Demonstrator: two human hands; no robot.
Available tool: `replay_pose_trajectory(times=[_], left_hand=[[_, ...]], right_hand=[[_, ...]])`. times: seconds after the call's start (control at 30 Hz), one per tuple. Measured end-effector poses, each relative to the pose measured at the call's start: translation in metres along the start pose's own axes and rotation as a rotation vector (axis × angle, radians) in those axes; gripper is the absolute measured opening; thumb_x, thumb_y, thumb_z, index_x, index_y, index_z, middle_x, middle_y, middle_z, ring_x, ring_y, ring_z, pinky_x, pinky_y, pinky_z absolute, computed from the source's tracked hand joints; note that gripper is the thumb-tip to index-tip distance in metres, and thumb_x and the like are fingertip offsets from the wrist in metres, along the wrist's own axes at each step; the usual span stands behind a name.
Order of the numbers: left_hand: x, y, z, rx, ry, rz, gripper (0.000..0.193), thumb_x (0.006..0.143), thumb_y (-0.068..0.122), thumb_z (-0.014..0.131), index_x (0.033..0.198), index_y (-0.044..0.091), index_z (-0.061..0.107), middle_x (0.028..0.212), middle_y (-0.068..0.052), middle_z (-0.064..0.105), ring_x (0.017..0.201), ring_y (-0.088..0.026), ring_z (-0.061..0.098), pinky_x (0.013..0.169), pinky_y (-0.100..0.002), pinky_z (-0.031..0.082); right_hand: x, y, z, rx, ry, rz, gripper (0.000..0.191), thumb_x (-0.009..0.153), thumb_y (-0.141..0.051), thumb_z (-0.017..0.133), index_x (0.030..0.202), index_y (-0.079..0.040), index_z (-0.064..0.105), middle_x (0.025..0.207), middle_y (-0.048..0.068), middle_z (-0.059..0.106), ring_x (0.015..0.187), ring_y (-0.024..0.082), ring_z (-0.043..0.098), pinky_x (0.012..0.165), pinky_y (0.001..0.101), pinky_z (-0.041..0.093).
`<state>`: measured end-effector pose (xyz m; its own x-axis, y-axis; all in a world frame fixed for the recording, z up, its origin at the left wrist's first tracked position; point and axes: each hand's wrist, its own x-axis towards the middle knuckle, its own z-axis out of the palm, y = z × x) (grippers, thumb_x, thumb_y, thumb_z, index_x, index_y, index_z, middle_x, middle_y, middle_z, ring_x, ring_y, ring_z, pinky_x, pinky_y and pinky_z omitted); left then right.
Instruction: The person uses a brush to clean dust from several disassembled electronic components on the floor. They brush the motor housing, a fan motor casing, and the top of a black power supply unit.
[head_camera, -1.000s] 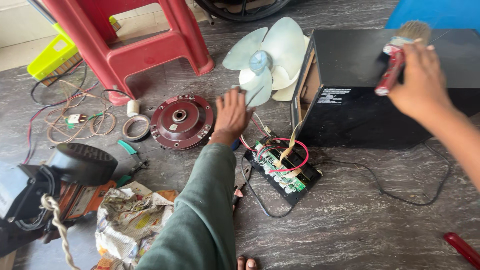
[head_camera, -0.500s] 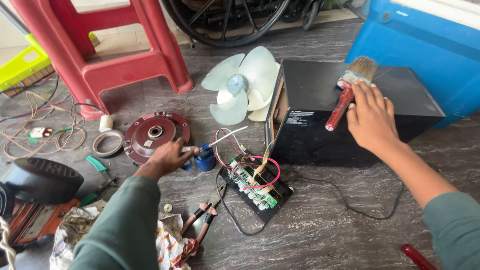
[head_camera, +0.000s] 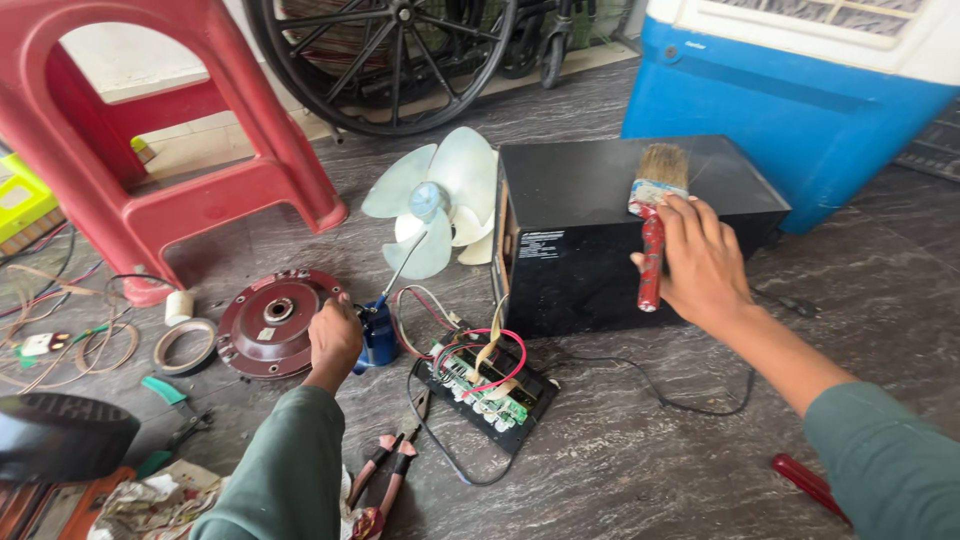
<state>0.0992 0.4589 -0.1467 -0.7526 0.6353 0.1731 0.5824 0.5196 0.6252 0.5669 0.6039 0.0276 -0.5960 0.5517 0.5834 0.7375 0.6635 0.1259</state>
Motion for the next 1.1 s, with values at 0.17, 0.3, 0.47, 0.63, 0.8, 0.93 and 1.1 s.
replay_pose_trajectory(times=[0.17,0.3,0.47,0.63,0.8,0.93,1.1], left_hand=[[0.011,0.041,-0.006,-0.041,0.154,0.036,0.049,0.109,0.034,0.039,0.094,-0.004,0.067,0.091,-0.035,0.067,0.091,-0.054,0.065,0.083,-0.06,0.049],[0.024,0.069,-0.028,-0.211,0.241,0.199,0.046,0.109,0.03,0.04,0.089,-0.005,0.062,0.082,-0.034,0.065,0.084,-0.054,0.063,0.081,-0.061,0.046],[0.033,0.111,-0.061,-0.142,0.207,0.385,0.045,0.109,0.028,0.042,0.086,-0.004,0.062,0.081,-0.033,0.064,0.082,-0.054,0.063,0.08,-0.062,0.046],[0.031,0.138,-0.09,-0.102,0.301,0.444,0.041,0.106,0.028,0.045,0.086,-0.001,0.066,0.081,-0.031,0.066,0.08,-0.052,0.064,0.077,-0.061,0.048],[0.044,0.141,-0.108,-0.05,0.301,0.49,0.041,0.108,0.028,0.043,0.089,0.001,0.067,0.072,-0.029,0.065,0.071,-0.05,0.065,0.074,-0.059,0.05],[0.057,0.133,-0.122,-0.184,0.504,0.403,0.041,0.11,0.026,0.045,0.086,-0.001,0.066,0.074,-0.028,0.065,0.073,-0.051,0.065,0.071,-0.061,0.047],[0.06,0.155,-0.13,-0.169,0.459,0.435,0.042,0.11,0.027,0.044,0.087,-0.001,0.066,0.078,-0.031,0.064,0.078,-0.052,0.065,0.075,-0.062,0.047]], right_hand=[[0.001,-0.009,0.002,0.074,0.053,0.022,0.072,0.088,-0.028,0.074,0.141,0.009,0.042,0.152,0.033,0.035,0.139,0.048,0.04,0.107,0.0562,0.041],[-0.008,-0.006,0.005,0.036,0.001,0.044,0.082,0.079,-0.015,0.073,0.148,0.008,0.035,0.156,0.035,0.024,0.141,0.049,0.038,0.109,0.0563,0.04],[-0.023,-0.002,0.013,0.097,-0.007,0.114,0.085,0.08,-0.003,0.067,0.154,0.007,0.027,0.158,0.037,0.018,0.141,0.053,0.035,0.108,0.0569,0.039],[-0.022,-0.006,0.022,0.373,0.078,0.226,0.07,0.093,-0.005,0.061,0.156,0.0,0.031,0.16,0.028,0.025,0.148,0.051,0.036,0.119,0.0556,0.038],[-0.007,-0.009,0.017,0.607,0.111,0.449,0.067,0.108,-0.026,0.065,0.155,0.002,0.026,0.159,0.031,0.013,0.148,0.049,0.029,0.121,0.0552,0.031],[-0.004,-0.016,0.014,0.471,0.201,0.302,0.092,0.086,-0.022,0.08,0.147,0.001,0.015,0.141,0.042,0.026,0.131,0.054,0.036,0.105,0.0557,0.04],[-0.039,-0.029,0.019,0.685,-0.219,0.643,0.085,0.091,-0.004,0.061,0.154,-0.014,0.004,0.093,0.03,0.067,0.08,0.047,0.071,0.072,0.0527,0.057]])
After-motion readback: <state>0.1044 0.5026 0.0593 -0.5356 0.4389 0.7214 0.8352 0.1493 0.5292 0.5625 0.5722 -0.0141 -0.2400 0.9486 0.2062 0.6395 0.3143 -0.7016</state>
